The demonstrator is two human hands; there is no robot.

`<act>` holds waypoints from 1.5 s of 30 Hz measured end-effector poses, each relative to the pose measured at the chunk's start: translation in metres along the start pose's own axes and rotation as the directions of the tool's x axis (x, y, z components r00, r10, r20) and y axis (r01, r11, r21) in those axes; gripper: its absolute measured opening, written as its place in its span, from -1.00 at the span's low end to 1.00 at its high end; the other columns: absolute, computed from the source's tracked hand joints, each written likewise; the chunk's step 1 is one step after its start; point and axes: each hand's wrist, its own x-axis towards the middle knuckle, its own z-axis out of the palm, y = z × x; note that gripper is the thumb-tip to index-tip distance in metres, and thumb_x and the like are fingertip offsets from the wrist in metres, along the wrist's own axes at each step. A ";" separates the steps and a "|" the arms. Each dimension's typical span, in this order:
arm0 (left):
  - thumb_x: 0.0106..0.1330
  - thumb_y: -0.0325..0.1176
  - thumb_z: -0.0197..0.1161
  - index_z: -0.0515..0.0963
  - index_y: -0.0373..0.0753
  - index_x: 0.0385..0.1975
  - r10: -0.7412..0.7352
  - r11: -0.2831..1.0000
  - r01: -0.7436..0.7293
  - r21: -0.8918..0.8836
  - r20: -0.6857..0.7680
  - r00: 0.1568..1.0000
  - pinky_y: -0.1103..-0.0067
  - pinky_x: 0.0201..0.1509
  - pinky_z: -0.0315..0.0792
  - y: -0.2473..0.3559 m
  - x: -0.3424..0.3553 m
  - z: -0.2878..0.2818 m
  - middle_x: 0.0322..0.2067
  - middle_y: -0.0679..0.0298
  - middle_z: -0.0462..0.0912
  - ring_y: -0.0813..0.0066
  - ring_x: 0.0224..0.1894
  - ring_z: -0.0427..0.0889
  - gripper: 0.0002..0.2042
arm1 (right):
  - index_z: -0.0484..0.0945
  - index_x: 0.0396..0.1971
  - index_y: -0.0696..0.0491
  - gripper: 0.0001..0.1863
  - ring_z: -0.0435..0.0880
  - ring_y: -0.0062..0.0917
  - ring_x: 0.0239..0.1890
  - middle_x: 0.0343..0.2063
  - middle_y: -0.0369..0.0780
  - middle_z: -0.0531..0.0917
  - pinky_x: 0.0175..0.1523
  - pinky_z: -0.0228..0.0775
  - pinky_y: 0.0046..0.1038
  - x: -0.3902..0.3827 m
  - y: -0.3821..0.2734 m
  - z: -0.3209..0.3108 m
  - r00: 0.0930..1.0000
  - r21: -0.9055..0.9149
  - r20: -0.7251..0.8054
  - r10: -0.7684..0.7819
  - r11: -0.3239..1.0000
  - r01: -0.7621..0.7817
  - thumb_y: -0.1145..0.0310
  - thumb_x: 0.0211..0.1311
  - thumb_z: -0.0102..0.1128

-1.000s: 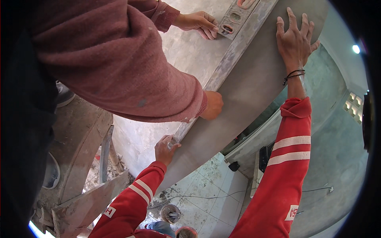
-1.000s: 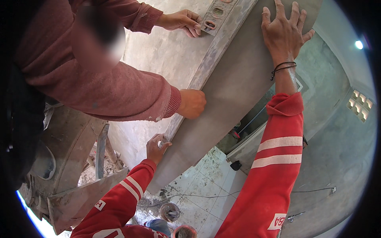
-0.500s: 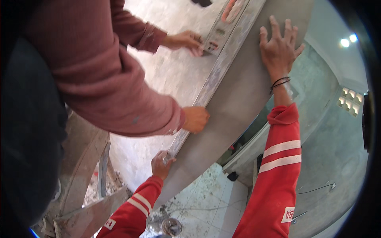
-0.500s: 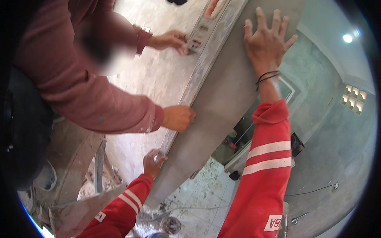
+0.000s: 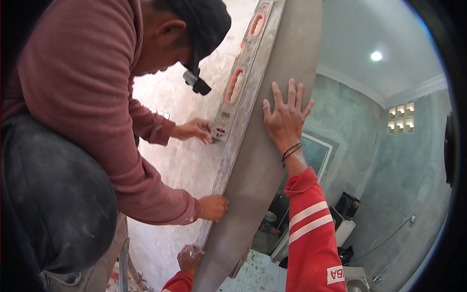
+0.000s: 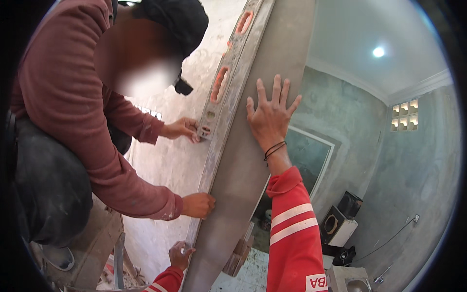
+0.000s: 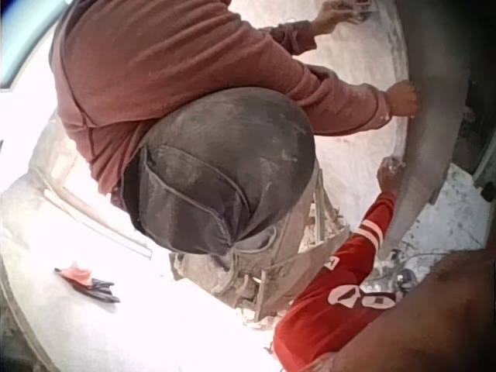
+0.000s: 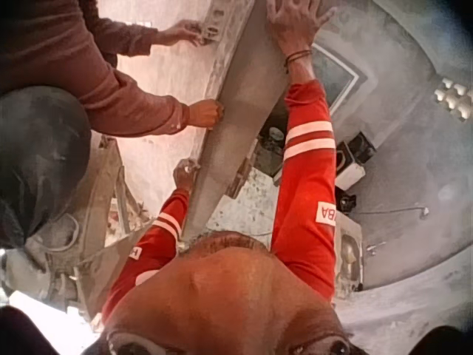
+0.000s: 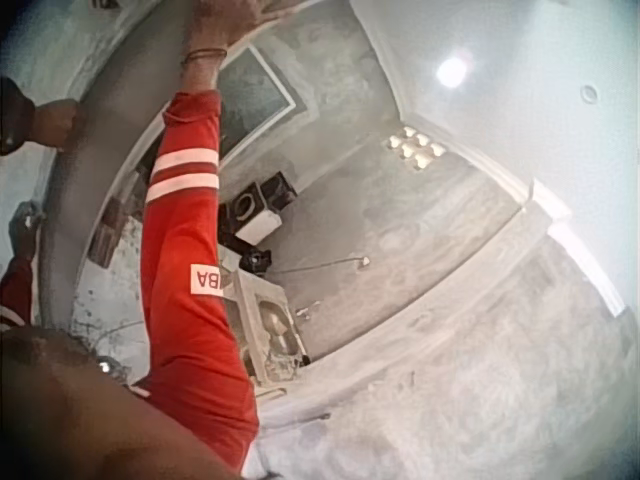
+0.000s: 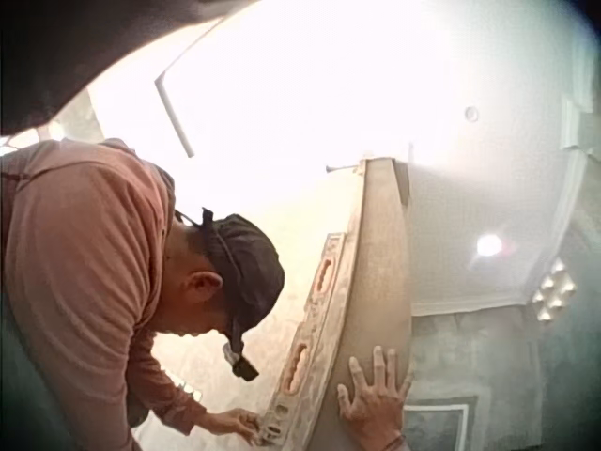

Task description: Two people align a wooden board against a wall using a level and then secure it by driving nails into the wall with a hammer.

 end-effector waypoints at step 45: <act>0.28 -0.13 0.61 0.73 -0.43 0.12 -0.099 0.995 0.098 0.011 0.080 0.992 0.25 0.16 0.62 0.015 0.001 -0.012 -0.02 -0.05 0.80 -0.10 0.02 0.78 -0.45 | 0.38 0.59 -0.55 -0.35 0.14 -0.15 0.73 0.66 -0.23 0.28 0.61 -0.12 0.53 -0.003 0.021 0.042 0.996 -0.149 -0.060 -0.061 0.987 0.052 -0.38 0.62 -0.09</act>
